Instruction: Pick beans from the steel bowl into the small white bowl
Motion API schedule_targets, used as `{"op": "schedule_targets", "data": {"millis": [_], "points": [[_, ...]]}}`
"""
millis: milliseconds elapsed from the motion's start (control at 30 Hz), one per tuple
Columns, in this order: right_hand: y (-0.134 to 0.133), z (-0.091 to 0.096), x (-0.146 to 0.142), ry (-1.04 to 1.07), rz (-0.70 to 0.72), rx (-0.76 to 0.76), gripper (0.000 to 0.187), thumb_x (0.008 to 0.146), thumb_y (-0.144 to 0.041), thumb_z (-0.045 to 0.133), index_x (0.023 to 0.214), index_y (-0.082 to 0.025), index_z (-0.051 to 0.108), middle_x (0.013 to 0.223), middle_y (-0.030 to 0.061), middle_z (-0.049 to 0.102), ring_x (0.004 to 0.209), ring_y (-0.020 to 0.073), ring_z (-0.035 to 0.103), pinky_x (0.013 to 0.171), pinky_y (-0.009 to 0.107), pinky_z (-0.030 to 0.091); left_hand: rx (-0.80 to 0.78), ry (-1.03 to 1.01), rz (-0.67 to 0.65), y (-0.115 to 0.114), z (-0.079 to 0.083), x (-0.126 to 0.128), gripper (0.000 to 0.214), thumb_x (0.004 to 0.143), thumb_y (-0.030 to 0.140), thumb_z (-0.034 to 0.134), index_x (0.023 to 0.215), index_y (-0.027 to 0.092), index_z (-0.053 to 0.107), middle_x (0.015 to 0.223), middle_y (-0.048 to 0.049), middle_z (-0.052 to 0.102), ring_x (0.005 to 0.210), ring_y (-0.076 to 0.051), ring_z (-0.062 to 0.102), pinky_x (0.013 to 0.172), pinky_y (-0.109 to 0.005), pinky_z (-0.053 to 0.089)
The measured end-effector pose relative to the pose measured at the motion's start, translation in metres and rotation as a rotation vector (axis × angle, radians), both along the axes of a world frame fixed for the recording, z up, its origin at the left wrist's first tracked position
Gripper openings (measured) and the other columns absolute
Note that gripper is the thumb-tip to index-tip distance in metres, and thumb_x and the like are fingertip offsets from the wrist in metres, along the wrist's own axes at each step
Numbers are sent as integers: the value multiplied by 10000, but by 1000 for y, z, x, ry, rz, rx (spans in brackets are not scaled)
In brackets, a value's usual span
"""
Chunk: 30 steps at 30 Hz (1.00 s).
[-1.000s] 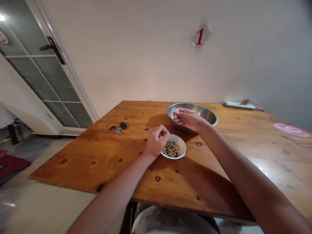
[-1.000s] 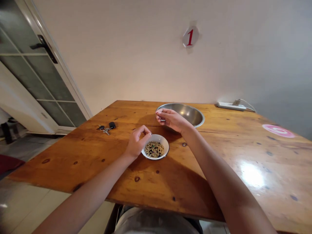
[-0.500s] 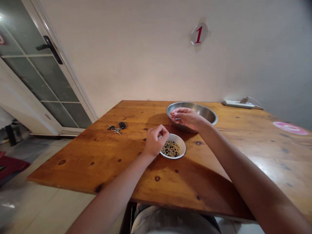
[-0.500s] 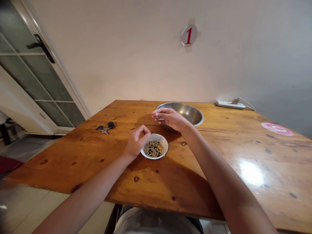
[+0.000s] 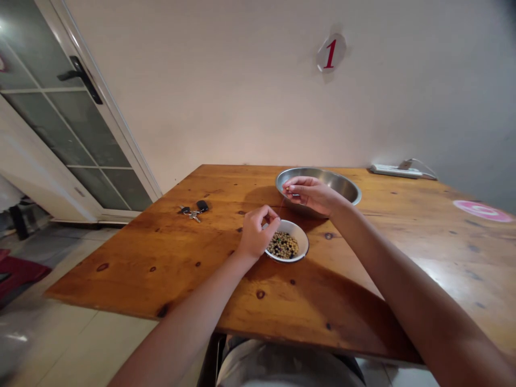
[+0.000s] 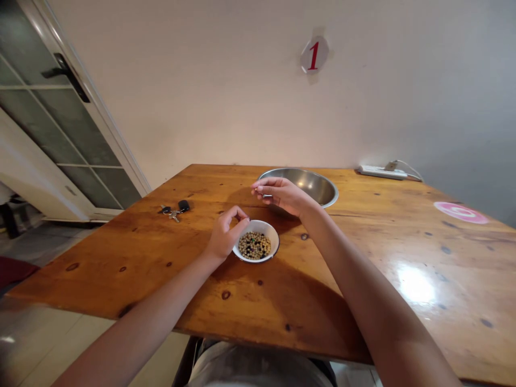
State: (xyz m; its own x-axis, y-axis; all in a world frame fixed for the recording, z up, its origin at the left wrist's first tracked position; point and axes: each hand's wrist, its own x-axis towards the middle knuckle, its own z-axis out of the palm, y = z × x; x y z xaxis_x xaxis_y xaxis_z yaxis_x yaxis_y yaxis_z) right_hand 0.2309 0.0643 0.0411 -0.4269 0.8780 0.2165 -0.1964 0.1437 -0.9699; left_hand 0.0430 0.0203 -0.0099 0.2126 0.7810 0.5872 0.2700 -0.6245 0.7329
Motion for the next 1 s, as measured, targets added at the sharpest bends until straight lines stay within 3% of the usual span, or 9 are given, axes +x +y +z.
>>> {"op": "schedule_targets", "data": {"millis": [333, 633, 1000], "points": [[-1, 1, -1, -33, 33, 31, 109, 695, -226, 761, 794, -194, 730, 807, 13, 663, 647, 68, 538, 540, 194, 421, -9, -11, 18, -1, 1, 1, 122, 766, 226, 535, 651, 189, 518, 647, 24, 566, 655, -129, 524, 684, -254, 423], [-2, 0, 0, -162, 201, -7, 151, 744, -218, 728, 892, -189, 716, 797, 3, 657, 677, 64, 575, 616, 182, 461, -1, -9, 0, 0, 1, 0, 108, 772, 213, 529, 668, 186, 514, 665, 26, 563, 664, -123, 526, 682, -248, 410], [-1, 0, 1, -186, 170, 23, 89, 765, -220, 703, 808, -168, 645, 791, 0, 614, 671, 69, 544, 609, 191, 443, -5, 8, 9, 0, -1, 2, 109, 768, 220, 540, 668, 180, 522, 662, 16, 584, 649, -122, 535, 671, -243, 413]]}}
